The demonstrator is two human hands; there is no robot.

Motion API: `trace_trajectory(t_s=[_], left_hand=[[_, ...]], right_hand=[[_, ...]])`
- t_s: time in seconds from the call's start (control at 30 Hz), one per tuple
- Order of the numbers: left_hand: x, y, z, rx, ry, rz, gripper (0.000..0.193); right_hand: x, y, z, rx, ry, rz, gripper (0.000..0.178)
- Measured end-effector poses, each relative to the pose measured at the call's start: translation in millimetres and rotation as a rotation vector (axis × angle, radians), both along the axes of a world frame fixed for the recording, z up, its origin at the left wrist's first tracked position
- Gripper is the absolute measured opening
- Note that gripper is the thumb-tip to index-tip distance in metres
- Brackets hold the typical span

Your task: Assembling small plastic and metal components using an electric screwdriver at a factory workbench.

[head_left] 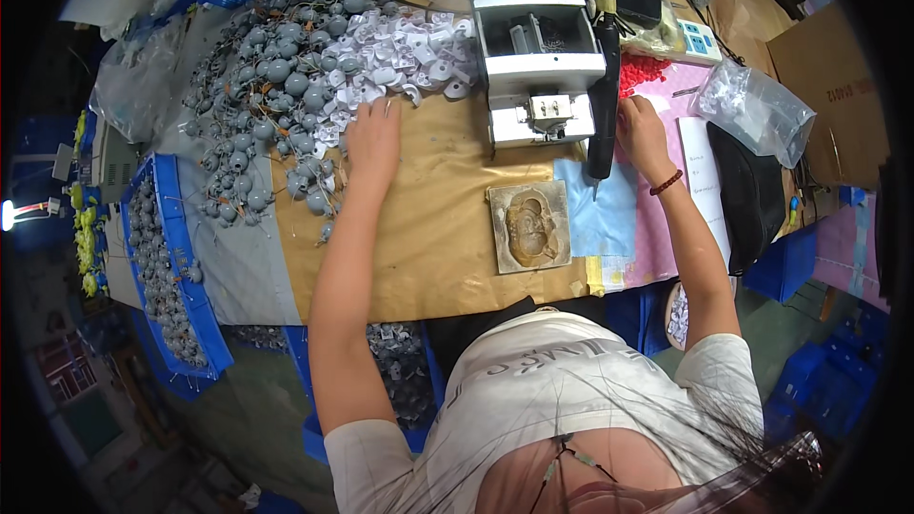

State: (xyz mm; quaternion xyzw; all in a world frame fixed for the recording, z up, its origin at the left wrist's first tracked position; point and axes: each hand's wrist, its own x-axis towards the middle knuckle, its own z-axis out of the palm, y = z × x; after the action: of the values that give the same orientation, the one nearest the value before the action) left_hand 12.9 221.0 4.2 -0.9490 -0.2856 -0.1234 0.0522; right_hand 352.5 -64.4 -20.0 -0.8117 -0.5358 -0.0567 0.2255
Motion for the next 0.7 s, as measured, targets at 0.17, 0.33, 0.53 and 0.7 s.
trace_trajectory(t_s=[0.17,0.33,0.53,0.7], left_hand=[[13,3,-4,-0.048,0.093,0.034,0.021],[-5,-71,53,-0.589,-0.315,0.065,0.025],[-1,-203,13,-0.908,-0.521,-0.179,0.022],[3,-218,-4,-0.709,-0.439,-0.102,0.032]], right_hand=[[6,-14,-5,0.092,0.422,-0.129,0.017],[-5,-41,32,0.422,0.931,-0.139,0.014],[-93,-36,67,0.193,0.980,0.255,0.012],[-144,-24,47,0.195,0.536,0.621,0.020]])
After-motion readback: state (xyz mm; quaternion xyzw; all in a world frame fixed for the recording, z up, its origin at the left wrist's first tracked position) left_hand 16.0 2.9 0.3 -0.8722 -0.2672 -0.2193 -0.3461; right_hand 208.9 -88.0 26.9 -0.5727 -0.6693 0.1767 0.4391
